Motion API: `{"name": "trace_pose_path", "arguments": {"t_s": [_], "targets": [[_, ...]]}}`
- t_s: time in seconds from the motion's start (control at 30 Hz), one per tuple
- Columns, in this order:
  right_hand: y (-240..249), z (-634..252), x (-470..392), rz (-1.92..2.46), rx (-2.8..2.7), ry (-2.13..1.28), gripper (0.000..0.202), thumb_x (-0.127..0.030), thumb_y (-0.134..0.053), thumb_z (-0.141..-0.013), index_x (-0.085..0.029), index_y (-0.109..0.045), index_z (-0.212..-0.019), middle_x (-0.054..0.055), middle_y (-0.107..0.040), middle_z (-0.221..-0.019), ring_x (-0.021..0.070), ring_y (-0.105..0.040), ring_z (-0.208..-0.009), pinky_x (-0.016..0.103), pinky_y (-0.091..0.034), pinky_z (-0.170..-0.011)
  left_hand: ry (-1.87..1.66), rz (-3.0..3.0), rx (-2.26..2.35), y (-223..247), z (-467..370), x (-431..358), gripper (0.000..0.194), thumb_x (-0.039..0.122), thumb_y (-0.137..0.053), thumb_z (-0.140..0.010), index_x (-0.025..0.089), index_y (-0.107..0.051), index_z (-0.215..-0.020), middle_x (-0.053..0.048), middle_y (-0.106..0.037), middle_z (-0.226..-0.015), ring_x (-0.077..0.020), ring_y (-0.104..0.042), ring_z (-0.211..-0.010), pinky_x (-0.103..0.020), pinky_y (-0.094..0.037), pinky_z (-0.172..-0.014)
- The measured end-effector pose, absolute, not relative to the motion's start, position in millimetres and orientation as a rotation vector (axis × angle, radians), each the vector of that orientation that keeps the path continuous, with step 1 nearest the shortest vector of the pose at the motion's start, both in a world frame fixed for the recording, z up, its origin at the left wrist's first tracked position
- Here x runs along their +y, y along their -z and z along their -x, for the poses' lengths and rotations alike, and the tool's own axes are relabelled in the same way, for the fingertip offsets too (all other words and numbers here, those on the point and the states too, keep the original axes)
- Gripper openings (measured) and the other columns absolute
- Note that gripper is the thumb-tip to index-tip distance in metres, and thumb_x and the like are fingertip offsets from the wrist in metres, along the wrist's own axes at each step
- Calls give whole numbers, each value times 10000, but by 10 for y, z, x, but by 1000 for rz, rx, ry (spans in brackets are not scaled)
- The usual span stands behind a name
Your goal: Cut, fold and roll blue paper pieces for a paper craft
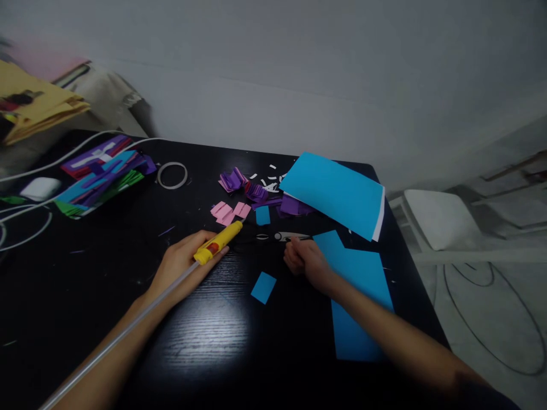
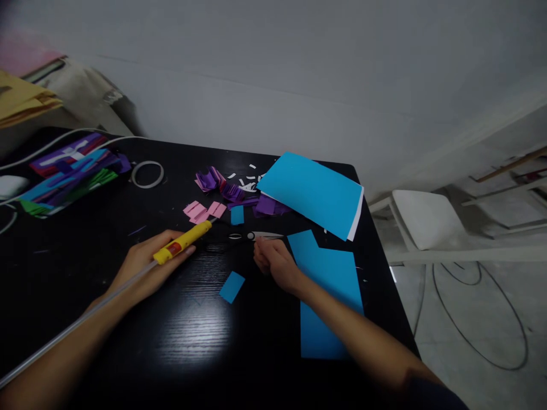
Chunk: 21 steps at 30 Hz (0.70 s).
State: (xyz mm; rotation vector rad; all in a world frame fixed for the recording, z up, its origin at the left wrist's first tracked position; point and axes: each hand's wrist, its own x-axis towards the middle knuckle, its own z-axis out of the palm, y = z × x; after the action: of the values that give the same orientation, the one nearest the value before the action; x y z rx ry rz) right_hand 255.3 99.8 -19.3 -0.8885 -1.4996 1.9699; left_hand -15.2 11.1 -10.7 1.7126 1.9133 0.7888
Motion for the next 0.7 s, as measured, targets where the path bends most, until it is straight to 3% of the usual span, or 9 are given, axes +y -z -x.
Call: {"name": "trace_pose_path", "arguments": {"t_s": [0.13,0.27,0.43,0.57,0.7], "targets": [[217,-2528,926,928,-1744,-1792,629,-640,-446,-985,-206,-331,-545,-50,-293,-533,89,-250,-495,284,-190,-488,-784,-1701,1918,111,156,109,340,551,-619,-907,247,-691,-1041,4,-707,-921,-181,-665,-803,-267,-488,-706],[103,-2540,961,949,-1728,-1830,615,-645,-430,-976,-219,-316,-548,-58,-278,-520,90,-253,-478,276,-205,-473,-778,-1688,1937,103,154,109,338,556,-626,-900,248,-689,-1025,9,-702,-895,-177,-659,-775,-264,-486,-692],[-204,-2673,996,1148,-2093,-1343,432,-443,-650,-909,-195,-445,-622,-41,-421,-582,106,-386,-544,262,-297,-526,-777,-1713,1914,94,148,114,336,551,-608,-911,250,-692,-1037,4,-709,-904,-178,-665,-782,-261,-490,-687],[-308,-2793,884,1338,-2467,-925,235,-347,-753,-841,-187,-582,-853,39,-617,-877,172,-558,-741,279,-404,-602,-770,-1714,1926,104,155,109,349,563,-616,-902,247,-692,-1031,-1,-708,-894,-183,-666,-778,-261,-488,-674],[-200,-2842,723,1479,-2547,-785,281,-275,-782,-805,-187,-591,-991,89,-617,-1028,232,-610,-865,318,-482,-651,-784,-1727,1912,114,154,109,361,566,-606,-908,243,-692,-1044,-8,-715,-909,-184,-671,-785,-262,-492,-673]]}}
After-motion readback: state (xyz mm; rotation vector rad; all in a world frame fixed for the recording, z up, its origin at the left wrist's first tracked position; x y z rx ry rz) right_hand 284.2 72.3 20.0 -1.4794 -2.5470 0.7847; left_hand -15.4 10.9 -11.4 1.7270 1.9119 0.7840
